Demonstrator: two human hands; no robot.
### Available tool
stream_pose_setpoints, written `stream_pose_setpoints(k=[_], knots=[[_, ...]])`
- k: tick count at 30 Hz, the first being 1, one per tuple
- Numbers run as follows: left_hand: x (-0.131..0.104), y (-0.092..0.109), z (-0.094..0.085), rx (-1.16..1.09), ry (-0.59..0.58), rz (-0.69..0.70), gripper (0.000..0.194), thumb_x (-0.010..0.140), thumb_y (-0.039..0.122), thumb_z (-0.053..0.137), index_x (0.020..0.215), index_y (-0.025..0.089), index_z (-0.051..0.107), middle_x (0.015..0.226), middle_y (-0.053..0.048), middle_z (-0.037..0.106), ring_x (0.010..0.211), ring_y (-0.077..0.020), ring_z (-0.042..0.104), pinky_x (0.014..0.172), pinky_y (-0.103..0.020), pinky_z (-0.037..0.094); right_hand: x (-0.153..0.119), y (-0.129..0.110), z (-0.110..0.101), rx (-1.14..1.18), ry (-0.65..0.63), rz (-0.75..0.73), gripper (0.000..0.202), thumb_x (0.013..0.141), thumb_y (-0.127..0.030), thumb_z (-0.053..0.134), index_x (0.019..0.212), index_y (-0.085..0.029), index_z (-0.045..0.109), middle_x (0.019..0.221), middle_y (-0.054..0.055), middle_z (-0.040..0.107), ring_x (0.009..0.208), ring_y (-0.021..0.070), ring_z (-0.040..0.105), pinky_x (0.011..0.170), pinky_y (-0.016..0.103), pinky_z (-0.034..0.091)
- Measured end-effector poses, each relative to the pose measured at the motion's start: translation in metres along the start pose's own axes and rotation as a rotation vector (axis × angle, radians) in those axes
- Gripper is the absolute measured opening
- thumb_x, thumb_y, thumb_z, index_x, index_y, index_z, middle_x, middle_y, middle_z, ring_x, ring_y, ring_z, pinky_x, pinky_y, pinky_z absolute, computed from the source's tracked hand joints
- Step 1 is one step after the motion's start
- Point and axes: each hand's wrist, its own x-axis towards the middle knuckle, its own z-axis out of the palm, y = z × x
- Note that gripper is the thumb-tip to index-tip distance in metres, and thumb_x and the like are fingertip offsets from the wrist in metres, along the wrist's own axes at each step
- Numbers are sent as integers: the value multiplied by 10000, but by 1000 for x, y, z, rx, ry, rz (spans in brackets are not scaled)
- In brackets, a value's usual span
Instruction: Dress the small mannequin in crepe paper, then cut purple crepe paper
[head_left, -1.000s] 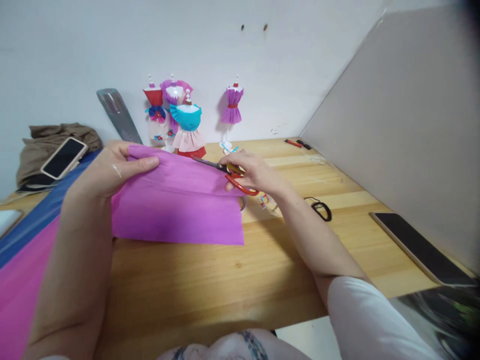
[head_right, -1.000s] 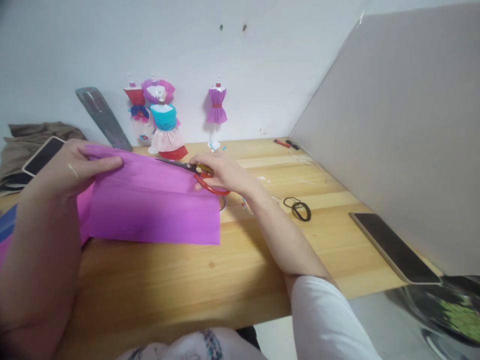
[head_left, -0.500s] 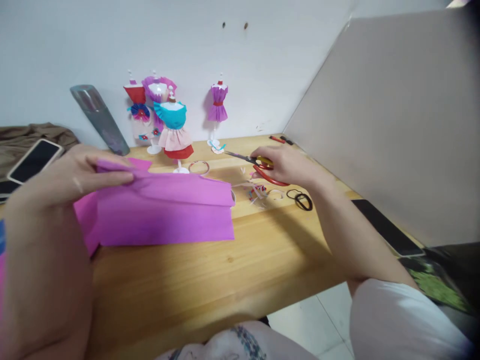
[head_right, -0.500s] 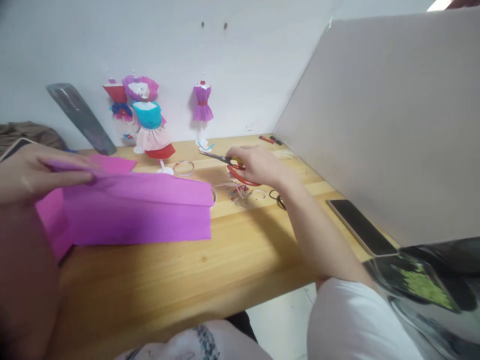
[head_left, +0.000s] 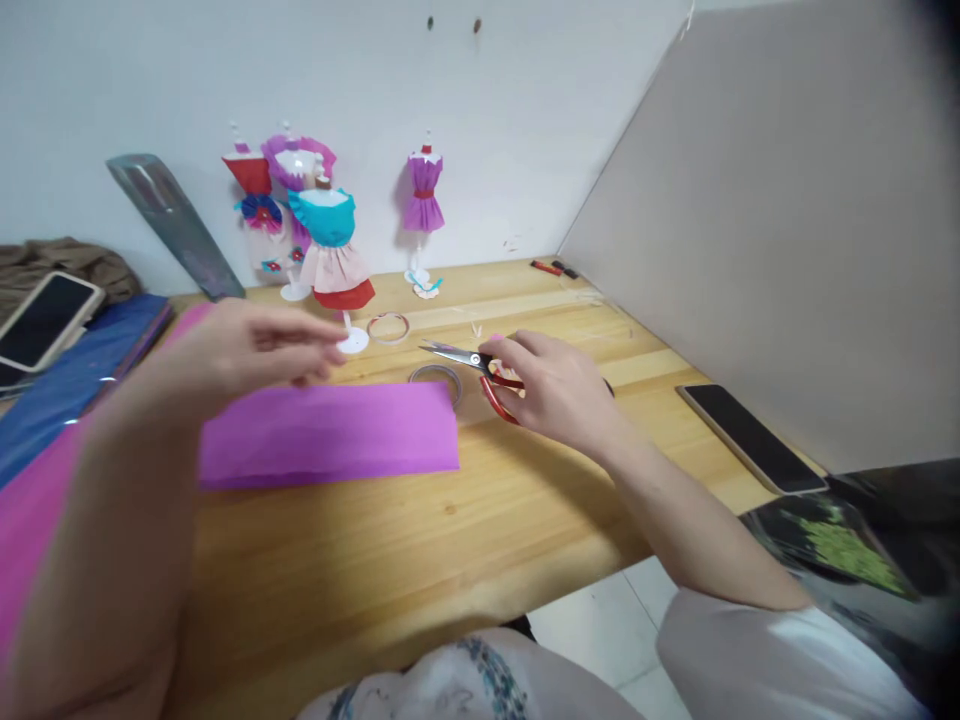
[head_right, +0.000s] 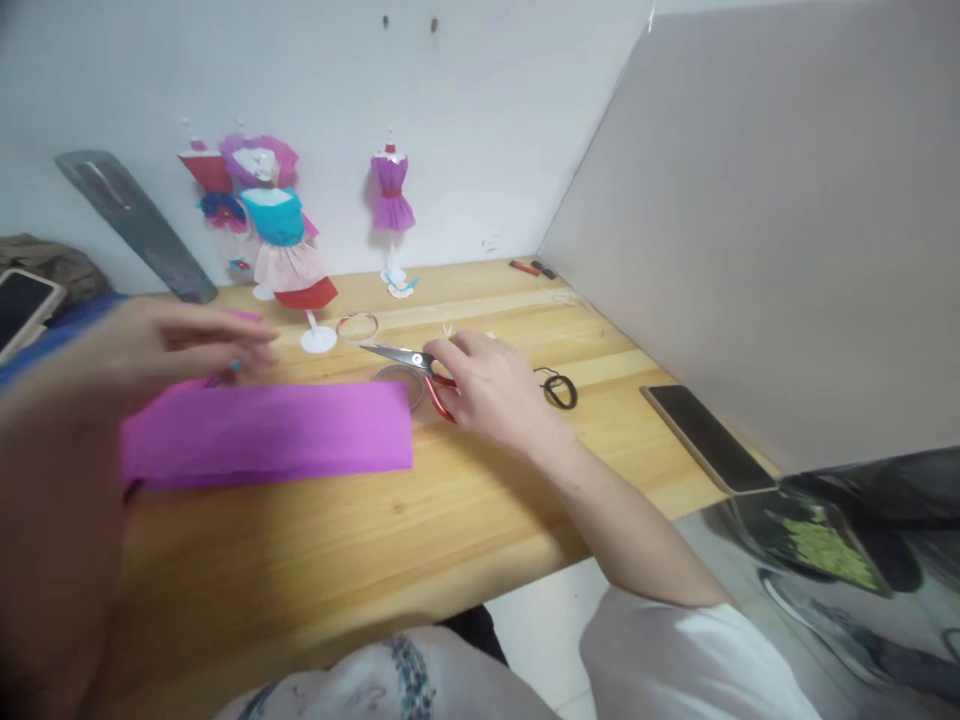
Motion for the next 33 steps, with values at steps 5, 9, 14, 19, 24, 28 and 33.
stream_pose_setpoints(k=[5,9,14,19,24,28,33], knots=[[42,-11,71,-238,-159,-25,539,588,439,812,1043,164,724,874,-41,691,763,-170,629,677,-272,486,22,-24,-1,-73,-21,-159,247,928,-218,500,1111,-181,661,940,111,657,801,225,563,679,322,321],[40,-18,76,-160,-193,-18,250,649,390,762,690,156,688,613,14,562,568,-103,479,529,-230,336,35,-34,8,-115,-20,-251,240,958,-227,482,1099,-178,670,896,104,641,778,219,521,676,329,276],[43,-19,64,-186,-270,-73,195,673,290,713,565,159,616,534,14,537,519,-98,451,513,-223,318,48,-38,17,-156,56,-312,256,988,-230,445,1073,-189,683,860,94,630,760,207,488,672,334,248],[46,-22,45,-233,-367,-66,154,682,256,721,578,166,650,593,-18,612,579,-126,534,560,-228,396,54,-36,16,-192,115,-340,280,1003,-246,421,1084,-201,686,867,93,640,754,211,496,657,341,250],[42,-27,6,-239,-233,-58,142,665,206,762,585,154,657,590,-29,615,581,-136,567,591,-246,438,50,-22,9,-85,61,-218,256,944,-225,490,1105,-173,682,924,119,661,799,229,564,672,327,336],[37,-33,-15,-362,-77,-37,192,681,249,767,589,146,634,549,-20,571,596,-140,564,592,-255,442,35,-27,11,175,-125,-130,305,866,-179,555,1146,-186,678,937,91,680,779,200,615,666,292,403],[34,-25,-8,-475,-89,-10,267,689,291,769,542,159,591,498,-4,485,520,-126,521,534,-261,436,13,-74,27,413,-426,-262,327,821,-195,607,1141,-181,670,963,74,721,797,183,644,686,279,452]])
